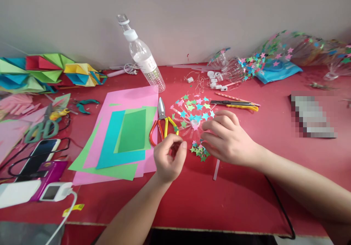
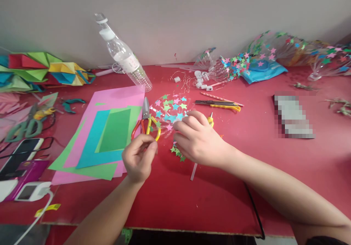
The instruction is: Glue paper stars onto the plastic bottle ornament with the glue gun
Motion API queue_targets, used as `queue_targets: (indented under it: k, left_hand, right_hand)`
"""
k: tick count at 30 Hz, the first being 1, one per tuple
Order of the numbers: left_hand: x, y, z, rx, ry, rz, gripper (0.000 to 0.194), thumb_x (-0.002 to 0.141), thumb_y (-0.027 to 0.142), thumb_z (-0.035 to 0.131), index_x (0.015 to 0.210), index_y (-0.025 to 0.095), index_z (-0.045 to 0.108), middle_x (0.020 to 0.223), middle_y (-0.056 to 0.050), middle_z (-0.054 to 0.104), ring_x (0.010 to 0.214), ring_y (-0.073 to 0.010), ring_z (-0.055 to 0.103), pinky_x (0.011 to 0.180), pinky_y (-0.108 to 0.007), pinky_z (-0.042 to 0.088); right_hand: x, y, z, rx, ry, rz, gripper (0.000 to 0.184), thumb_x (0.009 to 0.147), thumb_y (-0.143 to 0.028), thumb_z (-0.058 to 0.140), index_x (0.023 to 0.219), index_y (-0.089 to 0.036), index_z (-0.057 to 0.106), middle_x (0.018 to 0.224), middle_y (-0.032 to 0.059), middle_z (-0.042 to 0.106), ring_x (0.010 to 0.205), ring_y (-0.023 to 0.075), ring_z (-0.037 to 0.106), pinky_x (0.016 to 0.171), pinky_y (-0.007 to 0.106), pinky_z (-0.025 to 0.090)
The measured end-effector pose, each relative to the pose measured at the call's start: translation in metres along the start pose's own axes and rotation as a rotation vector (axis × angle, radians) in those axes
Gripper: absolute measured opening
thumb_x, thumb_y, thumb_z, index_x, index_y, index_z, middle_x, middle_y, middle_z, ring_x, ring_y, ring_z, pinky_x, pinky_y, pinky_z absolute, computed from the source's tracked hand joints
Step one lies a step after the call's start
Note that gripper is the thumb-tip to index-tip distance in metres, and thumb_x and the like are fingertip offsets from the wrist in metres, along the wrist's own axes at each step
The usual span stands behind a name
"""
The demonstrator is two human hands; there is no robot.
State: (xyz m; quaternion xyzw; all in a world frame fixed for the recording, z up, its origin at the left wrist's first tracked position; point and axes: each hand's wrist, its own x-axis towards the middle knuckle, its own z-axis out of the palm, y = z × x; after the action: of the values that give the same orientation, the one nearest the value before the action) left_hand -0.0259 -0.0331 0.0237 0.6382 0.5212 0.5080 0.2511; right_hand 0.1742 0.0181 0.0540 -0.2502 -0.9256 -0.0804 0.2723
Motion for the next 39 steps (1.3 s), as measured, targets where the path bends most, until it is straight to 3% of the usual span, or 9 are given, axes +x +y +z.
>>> queue_targets:
  k: [8, 10, 14, 16, 23, 26, 29, 35, 39]
  left_hand:
    - [0.009, -0.007, -0.003, -0.252, 0.247, -0.062, 0.017, 0.088, 0.02, 0.048, 0.074, 0.019, 0.056, 0.053, 0.004, 0.051, 0.042, -0.0083, 0.043, 0.039, -0.02, 0.031]
    - [0.008, -0.006, -0.004, -0.178, 0.192, 0.01, 0.015, 0.088, 0.02, 0.049, 0.075, 0.019, 0.057, 0.055, 0.003, 0.052, 0.044, -0.0088, 0.045, 0.041, -0.021, 0.035]
    - [0.003, 0.0, -0.001, 0.084, -0.121, 0.234, 0.008, 0.083, 0.016, 0.054, 0.079, 0.019, 0.06, 0.058, 0.001, 0.058, 0.047, -0.0097, 0.049, 0.047, -0.022, 0.04]
    - [0.002, 0.003, 0.004, 0.146, -0.244, 0.237, 0.007, 0.083, 0.017, 0.056, 0.079, 0.019, 0.061, 0.056, 0.002, 0.057, 0.044, -0.0087, 0.046, 0.046, -0.021, 0.038]
    - [0.001, -0.007, 0.021, 0.106, -0.369, -0.275, 0.018, 0.086, 0.026, 0.052, 0.07, 0.02, 0.057, 0.05, 0.005, 0.049, 0.045, -0.0097, 0.045, 0.046, -0.02, 0.032]
    - [0.006, -0.018, 0.02, -0.052, -0.39, -0.496, 0.012, 0.084, 0.032, 0.055, 0.084, 0.02, 0.055, 0.051, 0.006, 0.053, 0.042, -0.01, 0.046, 0.043, -0.02, 0.032]
    - [0.014, -0.025, 0.018, -0.184, -0.369, -0.659, 0.031, 0.083, 0.038, 0.057, 0.105, 0.018, 0.051, 0.049, 0.008, 0.055, 0.03, -0.0077, 0.037, 0.035, -0.02, 0.024]
    - [0.028, -0.025, 0.022, -0.376, -0.382, -0.796, 0.069, 0.079, 0.035, 0.059, 0.138, 0.017, 0.028, 0.053, 0.009, 0.06, 0.028, -0.0057, 0.037, 0.03, -0.015, 0.023]
    - [0.035, -0.031, 0.031, -0.431, -0.393, -0.771, 0.075, 0.077, 0.032, 0.062, 0.14, 0.018, 0.024, 0.056, 0.008, 0.063, 0.029, -0.0046, 0.038, 0.03, -0.014, 0.021]
  right_hand:
    - [0.002, 0.0, -0.004, 0.042, -0.035, 0.029, 0.011, 0.087, -0.016, 0.054, 0.079, -0.02, 0.061, 0.097, 0.005, 0.064, 0.091, 0.0203, 0.043, 0.092, 0.04, 0.037]
    - [0.002, 0.002, -0.007, 0.069, -0.022, 0.052, 0.009, 0.087, -0.018, 0.054, 0.083, -0.02, 0.062, 0.098, 0.0059, 0.063, 0.092, 0.0209, 0.043, 0.089, 0.041, 0.037]
    - [0.002, 0.007, -0.016, 0.091, 0.021, 0.072, 0.006, 0.087, -0.021, 0.055, 0.088, -0.02, 0.061, 0.098, 0.0067, 0.062, 0.093, 0.0223, 0.043, 0.085, 0.042, 0.037]
    - [0.001, 0.009, -0.018, 0.096, 0.002, 0.036, 0.005, 0.086, -0.021, 0.055, 0.087, -0.02, 0.06, 0.1, 0.0067, 0.062, 0.095, 0.0227, 0.044, 0.086, 0.043, 0.037]
    - [-0.002, 0.007, -0.006, -0.093, -0.038, -0.145, 0.01, 0.091, -0.02, 0.05, 0.091, -0.02, 0.06, 0.1, 0.0042, 0.062, 0.093, 0.0188, 0.047, 0.099, 0.042, 0.035]
    - [-0.005, 0.007, 0.005, -0.189, 0.001, -0.178, 0.008, 0.091, -0.018, 0.052, 0.094, -0.018, 0.06, 0.1, 0.0038, 0.063, 0.094, 0.0185, 0.048, 0.101, 0.043, 0.035]
    - [-0.008, 0.009, 0.012, -0.24, 0.033, -0.183, 0.007, 0.088, -0.015, 0.056, 0.093, -0.018, 0.06, 0.098, 0.0028, 0.063, 0.092, 0.0182, 0.049, 0.101, 0.042, 0.036]
    - [-0.009, 0.012, 0.014, -0.218, 0.047, -0.165, 0.006, 0.089, -0.019, 0.056, 0.092, -0.019, 0.061, 0.1, 0.0035, 0.064, 0.095, 0.0187, 0.049, 0.1, 0.042, 0.036]
    - [-0.008, 0.014, 0.013, -0.2, 0.054, -0.138, 0.008, 0.091, -0.02, 0.054, 0.094, -0.018, 0.061, 0.097, 0.0044, 0.065, 0.092, 0.019, 0.048, 0.098, 0.041, 0.038]
